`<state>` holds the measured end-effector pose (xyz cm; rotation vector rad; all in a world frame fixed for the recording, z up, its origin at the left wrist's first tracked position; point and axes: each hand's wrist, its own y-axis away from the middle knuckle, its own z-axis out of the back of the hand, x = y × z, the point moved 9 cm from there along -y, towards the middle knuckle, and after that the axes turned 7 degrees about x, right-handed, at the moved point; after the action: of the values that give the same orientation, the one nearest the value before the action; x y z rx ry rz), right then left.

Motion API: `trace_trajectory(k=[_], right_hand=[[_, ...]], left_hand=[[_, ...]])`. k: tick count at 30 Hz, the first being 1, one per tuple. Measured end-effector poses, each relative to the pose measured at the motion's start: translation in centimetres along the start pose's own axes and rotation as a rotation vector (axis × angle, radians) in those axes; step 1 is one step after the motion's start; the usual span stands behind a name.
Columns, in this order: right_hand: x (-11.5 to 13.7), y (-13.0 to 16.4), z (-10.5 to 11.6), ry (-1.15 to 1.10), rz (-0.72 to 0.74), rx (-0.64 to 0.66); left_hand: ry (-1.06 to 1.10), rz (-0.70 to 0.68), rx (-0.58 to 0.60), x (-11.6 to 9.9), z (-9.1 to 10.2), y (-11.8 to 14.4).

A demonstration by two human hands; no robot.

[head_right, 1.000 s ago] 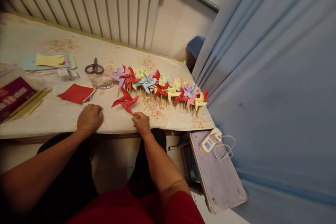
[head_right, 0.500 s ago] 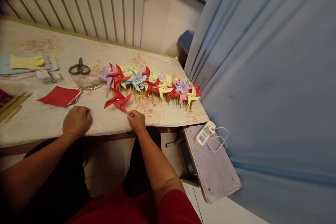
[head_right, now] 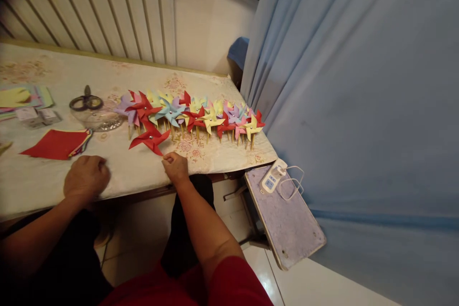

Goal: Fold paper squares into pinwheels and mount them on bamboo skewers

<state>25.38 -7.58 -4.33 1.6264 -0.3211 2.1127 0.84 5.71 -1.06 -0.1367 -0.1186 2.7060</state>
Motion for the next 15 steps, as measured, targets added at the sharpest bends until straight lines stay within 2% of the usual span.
trace_trajectory(k=[15], right_hand=[[0.2,-0.29,0.17,0.079,0.049,-0.034]], left_hand=[[0.005,-0.023,-0.071,-0.04,0.33,0.02]])
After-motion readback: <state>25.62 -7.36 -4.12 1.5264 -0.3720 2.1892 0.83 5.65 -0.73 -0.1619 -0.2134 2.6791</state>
